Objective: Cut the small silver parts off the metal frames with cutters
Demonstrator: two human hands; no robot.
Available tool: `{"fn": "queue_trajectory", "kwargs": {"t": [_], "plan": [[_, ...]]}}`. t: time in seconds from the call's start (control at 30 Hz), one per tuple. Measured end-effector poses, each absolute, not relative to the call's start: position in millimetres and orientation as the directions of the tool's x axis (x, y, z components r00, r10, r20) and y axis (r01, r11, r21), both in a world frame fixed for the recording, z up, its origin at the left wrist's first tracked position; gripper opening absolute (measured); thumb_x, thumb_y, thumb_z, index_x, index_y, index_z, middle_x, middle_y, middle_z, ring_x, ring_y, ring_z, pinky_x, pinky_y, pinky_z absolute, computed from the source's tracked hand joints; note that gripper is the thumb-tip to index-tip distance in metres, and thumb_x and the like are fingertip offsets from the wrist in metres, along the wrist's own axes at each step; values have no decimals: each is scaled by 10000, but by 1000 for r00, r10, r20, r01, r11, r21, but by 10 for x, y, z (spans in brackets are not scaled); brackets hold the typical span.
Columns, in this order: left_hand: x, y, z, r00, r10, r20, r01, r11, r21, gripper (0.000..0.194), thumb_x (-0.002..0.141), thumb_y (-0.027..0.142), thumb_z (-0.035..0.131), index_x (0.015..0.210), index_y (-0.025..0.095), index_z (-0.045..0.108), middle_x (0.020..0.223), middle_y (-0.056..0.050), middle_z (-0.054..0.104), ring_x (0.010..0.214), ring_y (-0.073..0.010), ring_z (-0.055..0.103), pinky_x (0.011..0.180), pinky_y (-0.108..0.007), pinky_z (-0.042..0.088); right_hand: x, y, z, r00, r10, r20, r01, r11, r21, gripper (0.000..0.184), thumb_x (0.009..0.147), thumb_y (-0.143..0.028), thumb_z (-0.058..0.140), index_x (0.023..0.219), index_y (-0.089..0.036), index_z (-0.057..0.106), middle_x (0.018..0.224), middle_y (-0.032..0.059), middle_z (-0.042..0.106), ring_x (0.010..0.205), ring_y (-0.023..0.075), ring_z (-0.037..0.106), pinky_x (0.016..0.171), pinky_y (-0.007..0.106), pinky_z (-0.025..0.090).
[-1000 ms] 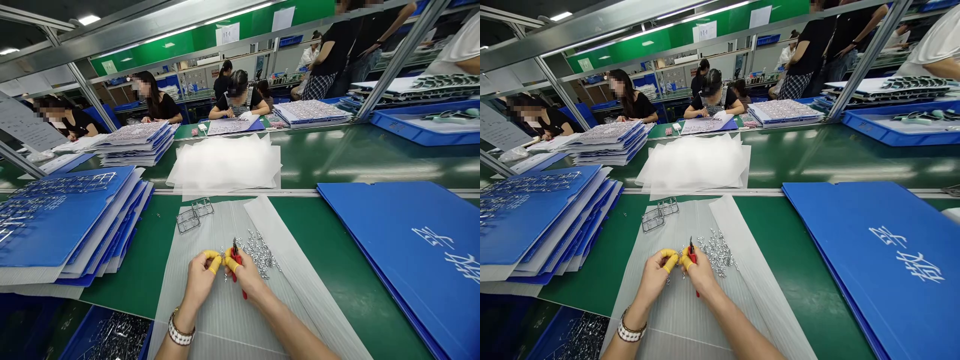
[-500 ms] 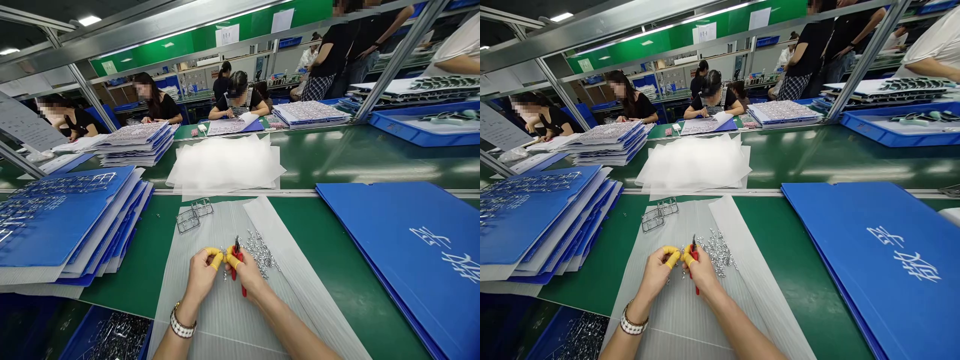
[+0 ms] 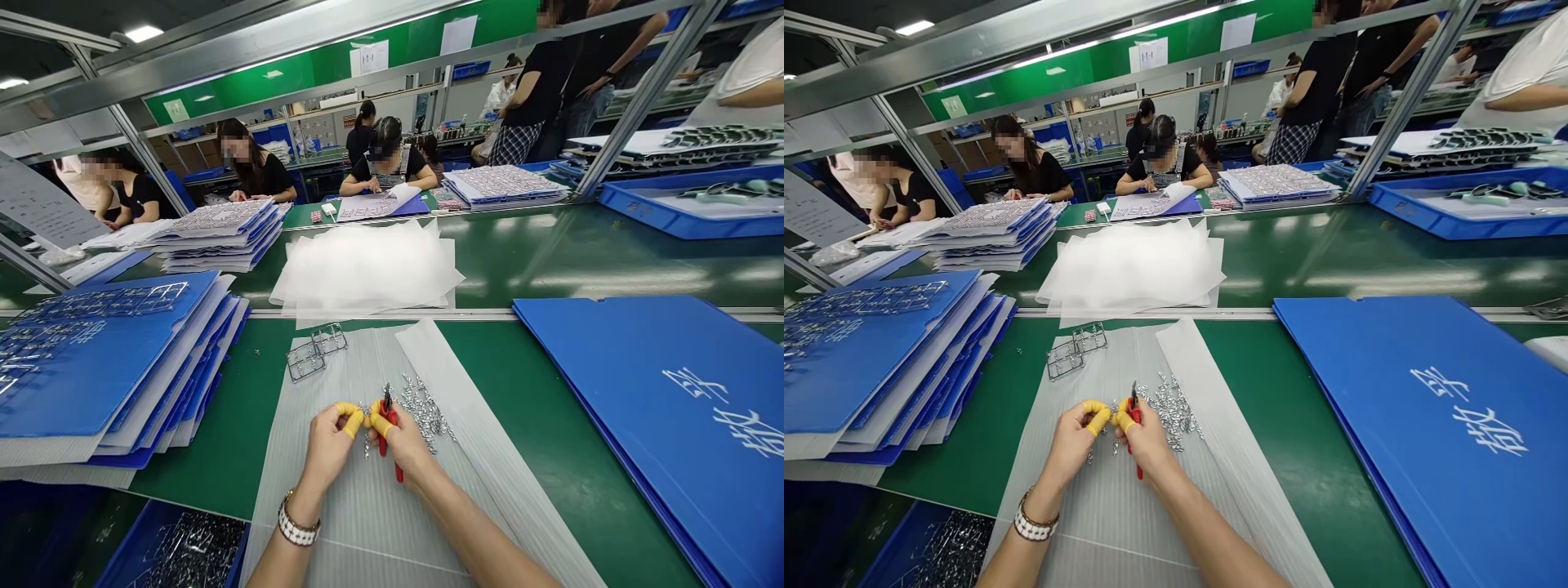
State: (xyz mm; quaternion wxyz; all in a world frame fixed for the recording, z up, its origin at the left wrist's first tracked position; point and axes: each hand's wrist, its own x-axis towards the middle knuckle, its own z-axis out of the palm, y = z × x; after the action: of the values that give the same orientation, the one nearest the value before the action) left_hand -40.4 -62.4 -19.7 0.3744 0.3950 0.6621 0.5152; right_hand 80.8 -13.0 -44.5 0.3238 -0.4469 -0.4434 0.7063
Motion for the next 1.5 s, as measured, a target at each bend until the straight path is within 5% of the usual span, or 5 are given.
{"fn": "queue_trajectory", "kwargs": {"t": [0.6,0.87,1.0,1.13,1.5], "plan": [[-337,-718,-256,-574,804,-155,-305,-34,952,266,632,324,746,778,156,599,787,-28,636,733,-141,608,685,-254,486,569,-322,-244,-377,877,-298,-170,-382,-908,232,629,-351,599,770,-191,508,580,-39,490,519,121,433,483,237,319],[-399,-749,-256,-614,779,-124,-260,-52,964,237,634,280,742,776,162,594,762,-13,634,739,-138,612,719,-262,488,590,-278,-259,-452,879,-152,173,-80,-982,123,730,-324,528,757,-204,517,606,-27,507,572,145,456,530,253,323],[-499,-824,-259,-609,793,-32,-83,-23,996,206,638,277,740,765,160,626,759,-28,646,731,-155,606,710,-276,484,840,-117,-82,-620,784,-41,512,365,-778,59,755,-245,537,784,-194,528,663,-1,543,608,157,477,563,265,301],[-581,-913,-265,-572,816,83,139,-3,990,162,674,300,717,754,172,657,775,-49,668,762,-183,606,730,-300,480,1066,26,107,-757,652,37,548,665,-508,45,746,-157,556,777,-188,548,697,27,549,657,175,503,575,269,284],[-569,-1044,-170,-417,874,248,320,-114,940,50,741,249,664,750,201,673,746,-41,681,674,-167,580,645,-279,456,1131,90,205,-864,503,35,469,827,-310,170,678,-134,611,837,-190,593,745,47,582,702,200,514,613,293,286]]}}
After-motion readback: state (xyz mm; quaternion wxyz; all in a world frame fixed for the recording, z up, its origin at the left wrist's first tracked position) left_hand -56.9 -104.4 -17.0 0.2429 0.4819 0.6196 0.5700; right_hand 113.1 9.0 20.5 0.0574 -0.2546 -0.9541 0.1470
